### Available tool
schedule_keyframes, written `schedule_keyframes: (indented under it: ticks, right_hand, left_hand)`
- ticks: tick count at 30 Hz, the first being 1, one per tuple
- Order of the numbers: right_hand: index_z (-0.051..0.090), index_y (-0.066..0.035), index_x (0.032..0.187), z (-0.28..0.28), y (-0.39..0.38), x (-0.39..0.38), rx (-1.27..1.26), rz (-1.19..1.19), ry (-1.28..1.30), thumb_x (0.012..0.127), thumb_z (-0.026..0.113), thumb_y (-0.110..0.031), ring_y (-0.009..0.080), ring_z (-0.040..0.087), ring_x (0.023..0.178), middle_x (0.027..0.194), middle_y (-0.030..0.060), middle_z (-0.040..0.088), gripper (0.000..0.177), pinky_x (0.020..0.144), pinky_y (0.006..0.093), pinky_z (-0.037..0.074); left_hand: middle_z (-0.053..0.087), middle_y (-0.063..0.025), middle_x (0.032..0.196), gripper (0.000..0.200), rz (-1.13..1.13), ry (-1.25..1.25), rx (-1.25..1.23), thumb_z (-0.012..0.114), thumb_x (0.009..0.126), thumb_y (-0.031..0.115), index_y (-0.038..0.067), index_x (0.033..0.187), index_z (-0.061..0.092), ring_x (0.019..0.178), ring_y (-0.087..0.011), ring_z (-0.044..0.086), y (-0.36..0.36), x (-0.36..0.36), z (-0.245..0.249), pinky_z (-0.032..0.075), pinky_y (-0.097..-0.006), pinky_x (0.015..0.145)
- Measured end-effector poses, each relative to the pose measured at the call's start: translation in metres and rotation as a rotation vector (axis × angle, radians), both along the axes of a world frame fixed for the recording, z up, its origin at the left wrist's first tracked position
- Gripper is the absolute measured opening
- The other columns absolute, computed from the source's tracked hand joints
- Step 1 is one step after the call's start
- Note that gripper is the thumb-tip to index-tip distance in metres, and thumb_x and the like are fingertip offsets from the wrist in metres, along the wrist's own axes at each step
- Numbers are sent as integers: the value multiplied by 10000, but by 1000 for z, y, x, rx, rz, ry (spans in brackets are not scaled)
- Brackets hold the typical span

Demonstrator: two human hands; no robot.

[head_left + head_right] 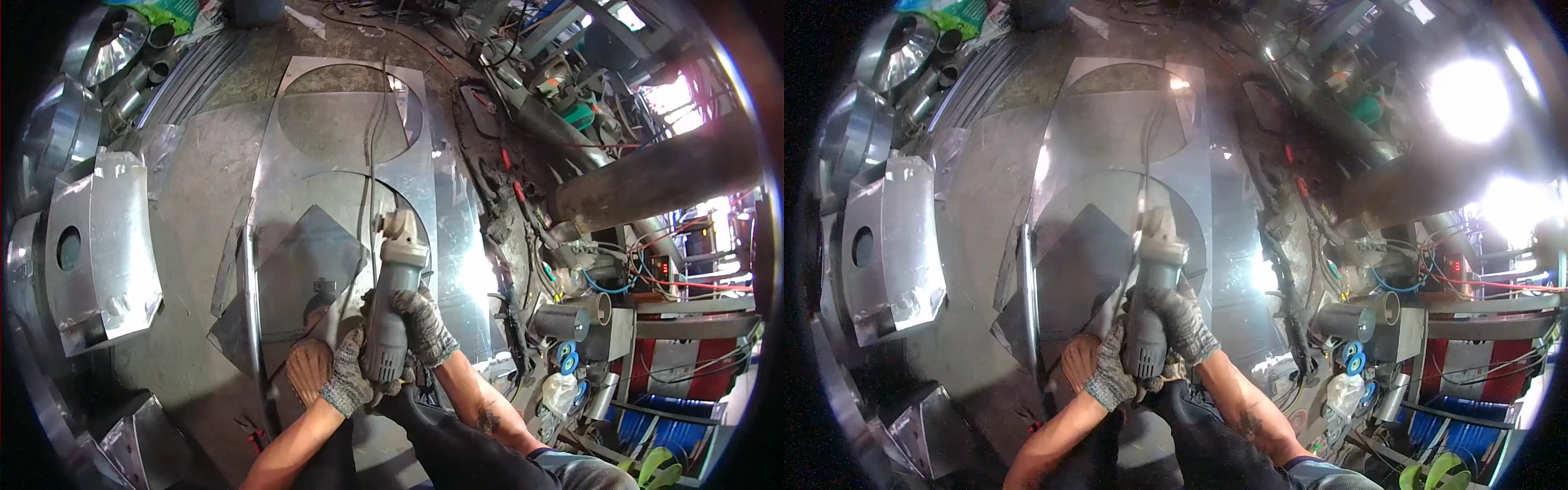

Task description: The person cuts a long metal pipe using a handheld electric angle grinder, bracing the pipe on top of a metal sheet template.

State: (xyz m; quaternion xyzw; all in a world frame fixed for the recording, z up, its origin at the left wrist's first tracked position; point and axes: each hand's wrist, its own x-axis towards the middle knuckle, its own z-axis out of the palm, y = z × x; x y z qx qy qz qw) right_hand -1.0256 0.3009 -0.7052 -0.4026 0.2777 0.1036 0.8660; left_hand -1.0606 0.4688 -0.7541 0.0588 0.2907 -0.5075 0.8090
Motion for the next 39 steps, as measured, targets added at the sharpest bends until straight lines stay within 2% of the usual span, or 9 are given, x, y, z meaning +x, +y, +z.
schedule_keyframes:
  ticks: [2,3,10,19,31,34,35,36,39]
  right_hand:
    - [559,-19,1351,-1,10,-1,-207,-64,-62,847,740,-125,265,730,925,1077,158,718,546,827,402,628]
    - [520,-61,1411,-6,13,1,-202,-54,-62,829,760,-97,232,707,919,1070,126,705,630,824,389,616]
    - [498,-29,1417,25,28,9,-751,186,-32,771,830,-176,196,674,955,1092,109,688,741,846,362,579]
    - [505,13,1385,42,35,9,-750,189,-47,742,873,-308,321,667,1077,1185,220,655,807,945,435,540]
    - [429,40,1473,26,31,7,-971,244,-79,750,894,-333,243,670,1059,1188,172,678,937,927,383,570]
    - [483,22,1385,36,32,26,-424,100,19,789,857,-230,217,684,940,1087,141,680,748,825,372,596]
    - [510,9,1336,53,33,37,-428,113,128,810,833,-178,203,687,880,1038,124,678,645,776,367,606]
    - [546,-9,1276,46,32,40,-282,34,60,854,793,-194,216,693,845,999,122,677,522,767,390,611]
    - [599,-27,1211,39,15,62,127,63,165,918,735,-286,286,712,841,990,154,694,414,794,448,623]
  left_hand:
    - [698,-284,1178,799,29,16,91,477,973,716,95,1475,497,854,-496,725,1,-1,-6,628,-581,599]
    - [630,-205,1335,658,97,6,-126,490,1021,597,146,1499,492,1113,-428,633,1,2,-13,537,-574,880]
    - [524,-160,1469,745,404,655,-692,460,981,638,164,1554,405,1304,-382,506,15,-3,-26,412,-553,1059]
    - [440,-81,1573,916,548,1275,-1037,527,869,755,228,1594,338,1489,-306,385,13,-2,-19,334,-488,1206]
    - [396,-161,1629,653,729,1098,-913,316,1078,522,137,1606,329,1510,-332,374,21,0,2,273,-547,1269]
    - [445,-166,1597,637,122,-573,184,307,1099,525,119,1586,368,1457,-358,442,16,9,-18,329,-576,1232]
    - [448,-165,1592,610,209,-43,-480,313,1114,506,120,1583,378,1465,-356,426,25,6,-54,329,-582,1227]
    - [512,-151,1544,627,130,-41,-27,348,1110,522,117,1589,373,1370,-366,535,28,20,1,474,-554,1122]
    - [589,-269,1413,1072,-78,-456,-151,383,882,904,50,1528,426,1202,-422,656,39,29,22,567,-588,961]
